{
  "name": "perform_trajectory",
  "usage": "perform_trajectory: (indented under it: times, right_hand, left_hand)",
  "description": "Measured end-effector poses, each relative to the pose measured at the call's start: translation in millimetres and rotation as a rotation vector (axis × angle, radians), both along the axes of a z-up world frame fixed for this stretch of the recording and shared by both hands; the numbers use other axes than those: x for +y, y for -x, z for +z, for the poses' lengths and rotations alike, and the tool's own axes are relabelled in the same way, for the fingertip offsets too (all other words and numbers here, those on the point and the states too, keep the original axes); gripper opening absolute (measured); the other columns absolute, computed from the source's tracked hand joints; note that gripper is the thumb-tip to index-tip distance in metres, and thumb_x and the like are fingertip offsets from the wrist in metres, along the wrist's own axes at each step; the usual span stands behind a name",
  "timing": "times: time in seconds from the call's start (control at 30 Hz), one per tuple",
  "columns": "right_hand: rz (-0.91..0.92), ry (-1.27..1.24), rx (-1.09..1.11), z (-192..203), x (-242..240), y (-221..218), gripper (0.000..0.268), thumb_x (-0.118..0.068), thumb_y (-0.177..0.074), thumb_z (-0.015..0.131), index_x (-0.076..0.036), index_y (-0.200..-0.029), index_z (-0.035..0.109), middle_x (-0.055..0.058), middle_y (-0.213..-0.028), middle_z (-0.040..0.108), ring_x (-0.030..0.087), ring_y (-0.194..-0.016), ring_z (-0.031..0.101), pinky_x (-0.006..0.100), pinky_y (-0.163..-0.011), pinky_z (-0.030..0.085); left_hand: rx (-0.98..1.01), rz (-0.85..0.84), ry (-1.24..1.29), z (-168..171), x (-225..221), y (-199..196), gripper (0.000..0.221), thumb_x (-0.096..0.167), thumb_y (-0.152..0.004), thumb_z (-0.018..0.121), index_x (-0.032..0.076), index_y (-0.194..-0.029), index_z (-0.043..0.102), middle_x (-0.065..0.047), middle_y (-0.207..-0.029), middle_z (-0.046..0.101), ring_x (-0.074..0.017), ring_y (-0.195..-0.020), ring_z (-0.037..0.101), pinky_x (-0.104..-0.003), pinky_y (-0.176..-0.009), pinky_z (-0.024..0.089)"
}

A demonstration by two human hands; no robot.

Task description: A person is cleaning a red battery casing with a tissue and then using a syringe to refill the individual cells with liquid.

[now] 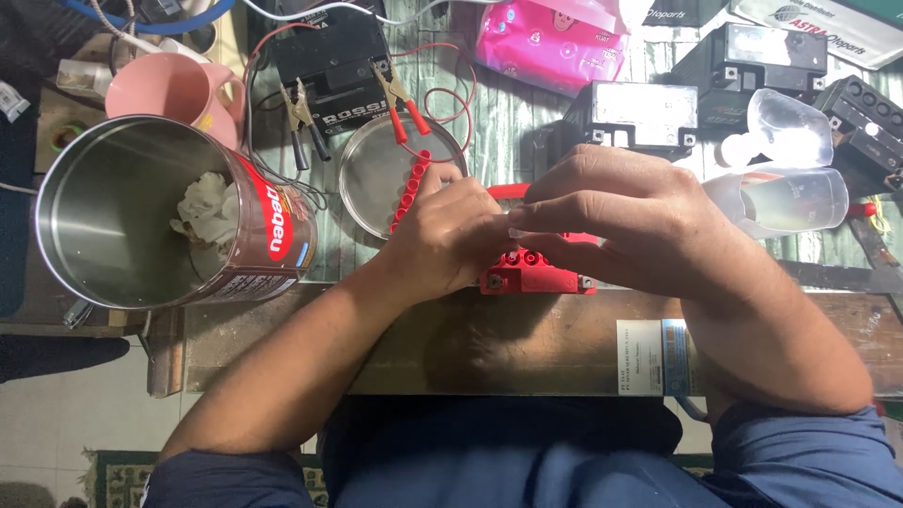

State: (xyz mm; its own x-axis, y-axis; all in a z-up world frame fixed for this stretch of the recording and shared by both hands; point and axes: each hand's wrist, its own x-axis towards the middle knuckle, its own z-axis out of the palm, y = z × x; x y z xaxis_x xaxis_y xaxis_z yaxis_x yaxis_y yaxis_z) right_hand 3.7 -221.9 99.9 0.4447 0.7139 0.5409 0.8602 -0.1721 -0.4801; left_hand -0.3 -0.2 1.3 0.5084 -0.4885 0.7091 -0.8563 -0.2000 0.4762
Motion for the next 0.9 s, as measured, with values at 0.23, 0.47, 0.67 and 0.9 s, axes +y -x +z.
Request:
perform_trajectory:
  times: [0.23, 0.47, 0.67, 0.9]
  right_hand:
    - [0.020, 0.001, 0.018, 3.7, 0.7, -1.1, 0.014, -0.007, -0.097, 0.069, 0.002, -0.108, 0.069, 0.017, -0.096, 0.067, 0.027, -0.082, 0.070, 0.035, -0.071, 0.057]
    - [0.017, 0.001, 0.000, 3.1, 1.9, -2.6, 0.015, -0.011, -0.097, 0.069, 0.001, -0.106, 0.069, 0.017, -0.097, 0.068, 0.027, -0.081, 0.069, 0.035, -0.070, 0.057]
    - [0.017, 0.020, 0.017, 4.6, 2.2, -2.1, 0.013, -0.012, -0.099, 0.065, 0.000, -0.104, 0.068, 0.016, -0.096, 0.067, 0.027, -0.081, 0.069, 0.036, -0.071, 0.056]
    - [0.019, 0.019, -0.005, 2.6, 2.2, -2.3, 0.012, -0.010, -0.099, 0.065, 0.000, -0.105, 0.068, 0.015, -0.096, 0.067, 0.025, -0.080, 0.068, 0.035, -0.070, 0.056]
  left_hand:
    - [-0.005, 0.011, 0.009, -0.3, -1.5, 0.1, 0.009, 0.003, -0.099, 0.067, 0.008, -0.097, 0.061, -0.001, -0.079, 0.058, -0.0205, -0.071, 0.056, -0.043, -0.081, 0.032]
    - [0.028, 0.000, -0.006, 1.7, 1.0, 0.0, 0.007, 0.008, -0.102, 0.064, 0.006, -0.096, 0.061, -0.002, -0.080, 0.058, -0.0206, -0.073, 0.056, -0.042, -0.081, 0.033]
    - [0.028, 0.001, -0.011, -1.3, 1.3, -0.6, 0.007, 0.009, -0.101, 0.062, 0.005, -0.096, 0.060, -0.003, -0.080, 0.057, -0.0210, -0.073, 0.055, -0.043, -0.081, 0.034]
    - [0.024, -0.001, -0.014, -0.4, 1.4, -0.2, 0.008, 0.011, -0.103, 0.061, 0.005, -0.097, 0.061, -0.002, -0.080, 0.060, -0.0219, -0.074, 0.059, -0.044, -0.083, 0.034]
